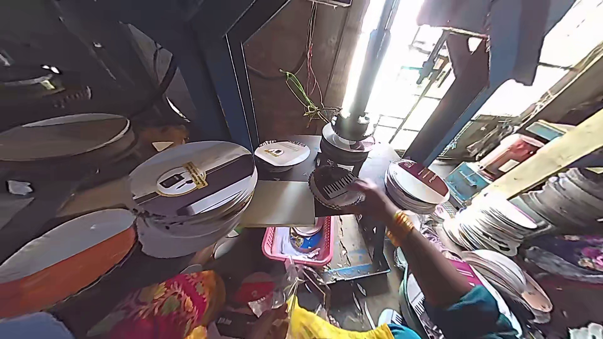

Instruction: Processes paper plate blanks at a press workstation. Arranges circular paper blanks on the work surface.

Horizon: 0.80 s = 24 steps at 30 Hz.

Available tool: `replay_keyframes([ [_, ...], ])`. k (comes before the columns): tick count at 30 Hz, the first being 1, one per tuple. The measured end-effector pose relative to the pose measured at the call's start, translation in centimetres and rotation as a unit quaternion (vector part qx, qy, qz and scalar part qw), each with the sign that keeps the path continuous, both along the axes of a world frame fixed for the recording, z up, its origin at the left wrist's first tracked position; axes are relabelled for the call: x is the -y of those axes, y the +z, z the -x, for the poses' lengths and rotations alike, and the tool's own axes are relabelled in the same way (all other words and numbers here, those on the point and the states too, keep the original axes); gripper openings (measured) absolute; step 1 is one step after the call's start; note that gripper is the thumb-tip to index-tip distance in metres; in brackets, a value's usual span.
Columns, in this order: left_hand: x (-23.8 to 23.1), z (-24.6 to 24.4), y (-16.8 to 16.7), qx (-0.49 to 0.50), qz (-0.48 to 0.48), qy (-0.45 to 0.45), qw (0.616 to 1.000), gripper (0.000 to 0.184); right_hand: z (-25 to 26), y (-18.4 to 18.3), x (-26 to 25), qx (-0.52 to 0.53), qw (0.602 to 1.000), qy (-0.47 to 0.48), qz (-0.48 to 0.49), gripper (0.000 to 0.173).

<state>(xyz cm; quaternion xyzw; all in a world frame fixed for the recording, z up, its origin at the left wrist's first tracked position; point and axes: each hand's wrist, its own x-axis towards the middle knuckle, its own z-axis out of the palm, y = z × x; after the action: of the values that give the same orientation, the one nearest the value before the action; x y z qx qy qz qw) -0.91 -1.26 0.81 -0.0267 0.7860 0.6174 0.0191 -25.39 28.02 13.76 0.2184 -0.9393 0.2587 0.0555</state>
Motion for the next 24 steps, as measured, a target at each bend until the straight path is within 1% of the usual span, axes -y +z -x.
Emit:
replay_keyframes([
  [1, -0.2, -0.2, 0.1, 0.003, 0.005, 0.004, 1.000, 0.030, -0.6, -1.6, 1.1, -0.014, 0.998, 0.032, -0.051, 0.051],
  [2, -0.3, -0.4, 0.2, 0.010, 0.015, 0.007, 1.000, 0.030, -0.9, -3.0, 1.8, -0.037, 0.993, 0.055, -0.102, 0.041],
  [3, -0.5, -0.5, 0.2, 0.012, 0.026, 0.010, 1.000, 0.029, -0.8, -4.2, 2.3, -0.091, 0.984, 0.072, -0.133, 0.029],
  [4, -0.6, -0.5, 0.1, 0.018, 0.036, 0.011, 0.999, 0.029, -0.5, -5.0, 2.5, -0.147, 0.975, 0.083, -0.147, 0.022],
  [6, -0.7, -0.3, 0.1, 0.040, 0.032, 0.027, 0.998, 0.029, -0.4, -5.7, 2.5, -0.220, 0.959, 0.093, -0.154, 0.019],
  [7, -0.7, -0.3, 0.1, 0.052, 0.014, 0.042, 0.998, 0.030, -1.1, -5.8, 2.5, -0.243, 0.953, 0.099, -0.148, 0.017],
  [8, -0.7, -0.4, 0.3, 0.060, -0.016, 0.059, 0.996, 0.031, -2.3, -5.7, 2.7, -0.264, 0.950, 0.107, -0.128, 0.015],
  [10, -1.0, -0.2, 1.1, 0.067, -0.110, 0.088, 0.988, 0.036, -5.9, -5.6, 3.4, -0.310, 0.940, 0.122, -0.069, 0.014],
  [12, -1.4, -0.1, 2.0, 0.083, -0.249, 0.095, 0.960, 0.045, -11.0, -5.5, 4.7, -0.321, 0.935, 0.150, -0.018, 0.016],
  [13, -1.7, -0.3, 2.5, 0.091, -0.323, 0.094, 0.937, 0.048, -13.9, -5.6, 5.2, -0.318, 0.931, 0.179, -0.020, 0.016],
  [14, -1.9, -0.5, 3.2, 0.100, -0.376, 0.097, 0.916, 0.048, -16.5, -5.9, 5.6, -0.321, 0.920, 0.219, -0.040, 0.014],
  [15, -2.3, -0.9, 4.2, 0.107, -0.391, 0.125, 0.906, 0.043, -18.8, -6.5, 5.9, -0.327, 0.908, 0.258, -0.057, 0.014],
  [16, -2.6, -1.4, 5.6, 0.111, -0.368, 0.173, 0.907, 0.035, -20.5, -7.4, 6.2, -0.335, 0.897, 0.283, -0.057, 0.016],
  [17, -2.9, -2.1, 7.0, 0.097, -0.334, 0.203, 0.916, 0.031, -21.8, -8.4, 6.4, -0.336, 0.898, 0.282, -0.042, 0.016],
  [18, -3.0, -3.0, 9.0, 0.054, -0.282, 0.214, 0.934, 0.027, -22.8, -9.5, 6.5, -0.328, 0.909, 0.258, -0.015, 0.017],
  [19, -2.8, -4.0, 12.7, 0.026, -0.222, 0.209, 0.952, 0.023, -23.5, -10.5, 6.5, -0.302, 0.928, 0.213, 0.046, 0.038],
  [20, -2.3, -5.1, 18.4, 0.057, -0.176, 0.192, 0.964, 0.021, -23.8, -11.3, 6.7, -0.275, 0.941, 0.152, 0.125, 0.058],
  [21, -1.8, -5.8, 21.8, 0.074, -0.119, 0.178, 0.974, 0.018, -23.8, -11.9, 7.0, -0.246, 0.948, 0.086, 0.184, 0.071],
  [22, -1.2, -6.4, 21.4, 0.039, -0.066, 0.150, 0.986, 0.015, -24.0, -12.5, 7.4, -0.192, 0.949, 0.043, 0.248, 0.081],
  [23, -0.5, -6.7, 16.3, -0.092, -0.016, 0.124, 0.988, 0.015, -24.1, -13.1, 8.0, -0.118, 0.940, 0.031, 0.318, 0.087],
  [24, 0.4, -5.5, 7.7, -0.304, 0.037, 0.122, 0.944, 0.020, -24.2, -13.6, 8.7, -0.021, 0.921, 0.043, 0.385, 0.082],
])
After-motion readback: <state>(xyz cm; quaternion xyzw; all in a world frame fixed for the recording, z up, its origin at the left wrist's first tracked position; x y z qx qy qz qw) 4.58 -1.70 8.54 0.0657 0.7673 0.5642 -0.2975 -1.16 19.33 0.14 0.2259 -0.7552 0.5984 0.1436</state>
